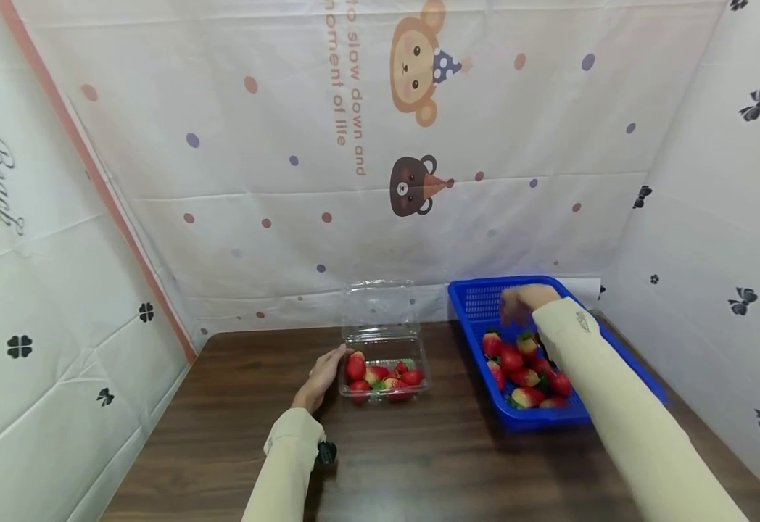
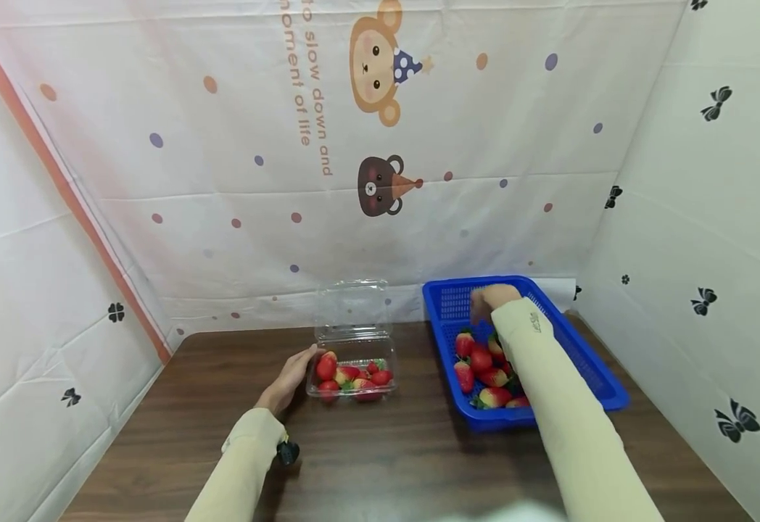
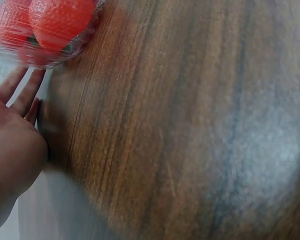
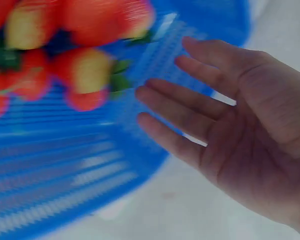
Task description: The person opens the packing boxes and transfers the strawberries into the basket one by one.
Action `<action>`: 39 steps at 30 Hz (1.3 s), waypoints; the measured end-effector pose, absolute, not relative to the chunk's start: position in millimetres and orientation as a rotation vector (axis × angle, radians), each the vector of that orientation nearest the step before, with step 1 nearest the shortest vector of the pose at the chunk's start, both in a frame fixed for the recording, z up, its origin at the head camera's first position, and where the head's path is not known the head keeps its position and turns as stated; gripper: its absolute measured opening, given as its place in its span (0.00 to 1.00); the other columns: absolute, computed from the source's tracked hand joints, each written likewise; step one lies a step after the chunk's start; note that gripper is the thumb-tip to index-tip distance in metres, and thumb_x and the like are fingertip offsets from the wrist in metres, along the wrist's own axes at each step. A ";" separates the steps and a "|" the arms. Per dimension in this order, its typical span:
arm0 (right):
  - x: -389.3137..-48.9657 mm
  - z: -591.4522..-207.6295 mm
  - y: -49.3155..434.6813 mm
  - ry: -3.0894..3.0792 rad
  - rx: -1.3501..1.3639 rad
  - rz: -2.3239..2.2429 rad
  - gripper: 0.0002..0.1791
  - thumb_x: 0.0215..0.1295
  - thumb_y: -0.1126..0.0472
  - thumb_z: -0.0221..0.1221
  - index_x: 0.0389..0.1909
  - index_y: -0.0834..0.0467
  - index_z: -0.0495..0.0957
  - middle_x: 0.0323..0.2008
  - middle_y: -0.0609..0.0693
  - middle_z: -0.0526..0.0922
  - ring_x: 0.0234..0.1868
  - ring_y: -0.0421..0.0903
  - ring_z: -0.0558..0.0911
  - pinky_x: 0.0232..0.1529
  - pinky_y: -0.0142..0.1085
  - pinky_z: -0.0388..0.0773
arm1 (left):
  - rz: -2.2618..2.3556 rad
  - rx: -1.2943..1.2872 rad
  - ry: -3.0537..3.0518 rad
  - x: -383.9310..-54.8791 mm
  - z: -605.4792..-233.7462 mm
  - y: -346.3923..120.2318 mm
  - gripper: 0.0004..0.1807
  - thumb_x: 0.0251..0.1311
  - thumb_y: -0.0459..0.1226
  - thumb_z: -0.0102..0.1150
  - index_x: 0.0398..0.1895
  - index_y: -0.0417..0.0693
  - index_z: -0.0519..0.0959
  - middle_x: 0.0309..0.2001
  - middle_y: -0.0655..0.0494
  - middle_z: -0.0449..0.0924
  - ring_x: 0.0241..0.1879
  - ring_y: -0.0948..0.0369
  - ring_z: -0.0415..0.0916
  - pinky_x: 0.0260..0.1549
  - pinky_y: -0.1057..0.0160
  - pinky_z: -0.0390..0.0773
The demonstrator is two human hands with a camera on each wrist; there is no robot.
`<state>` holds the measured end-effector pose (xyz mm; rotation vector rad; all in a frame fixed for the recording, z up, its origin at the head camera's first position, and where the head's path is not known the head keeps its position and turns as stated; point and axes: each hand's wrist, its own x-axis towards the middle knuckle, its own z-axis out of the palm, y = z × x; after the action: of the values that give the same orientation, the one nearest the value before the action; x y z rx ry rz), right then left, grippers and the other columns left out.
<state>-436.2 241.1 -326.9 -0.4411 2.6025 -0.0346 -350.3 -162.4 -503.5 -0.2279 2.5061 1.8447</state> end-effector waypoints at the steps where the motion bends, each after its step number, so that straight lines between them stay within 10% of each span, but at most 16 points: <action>1: -437.4 -320.0 231.8 2.621 -0.495 -0.036 0.17 0.72 0.60 0.59 0.57 0.64 0.80 0.50 0.60 0.85 0.48 0.53 0.85 0.51 0.49 0.84 | 1.840 -0.228 2.509 -350.3 -502.6 -162.9 0.28 0.79 0.55 0.40 0.62 0.46 0.80 0.71 0.44 0.72 0.75 0.44 0.60 0.76 0.37 0.53; 16: -390.1 -335.9 59.7 2.505 -1.097 0.203 0.15 0.72 0.57 0.60 0.55 0.59 0.82 0.53 0.53 0.85 0.53 0.49 0.83 0.55 0.39 0.82 | 1.841 -0.202 2.486 -347.5 -501.1 -167.8 0.29 0.80 0.55 0.39 0.64 0.44 0.78 0.72 0.42 0.70 0.76 0.43 0.59 0.76 0.37 0.52; 25: -371.3 -383.5 38.5 2.404 -0.956 0.100 0.13 0.70 0.55 0.64 0.52 0.53 0.83 0.44 0.47 0.82 0.40 0.41 0.78 0.51 0.42 0.84 | 1.831 -0.205 2.495 -346.7 -502.3 -164.6 0.31 0.79 0.57 0.38 0.64 0.45 0.79 0.72 0.42 0.70 0.76 0.42 0.58 0.76 0.36 0.51; 39: -368.0 -399.4 32.8 2.504 -1.028 0.294 0.19 0.68 0.51 0.65 0.59 0.45 0.82 0.52 0.46 0.85 0.46 0.41 0.81 0.55 0.40 0.81 | 1.826 -0.232 2.486 -350.1 -502.2 -164.1 0.30 0.79 0.57 0.39 0.64 0.46 0.78 0.73 0.42 0.68 0.77 0.42 0.56 0.76 0.35 0.50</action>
<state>-368.0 32.8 -399.4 -1.0283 2.5042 0.2942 -350.1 -164.1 -502.2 -0.2319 2.4863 1.8255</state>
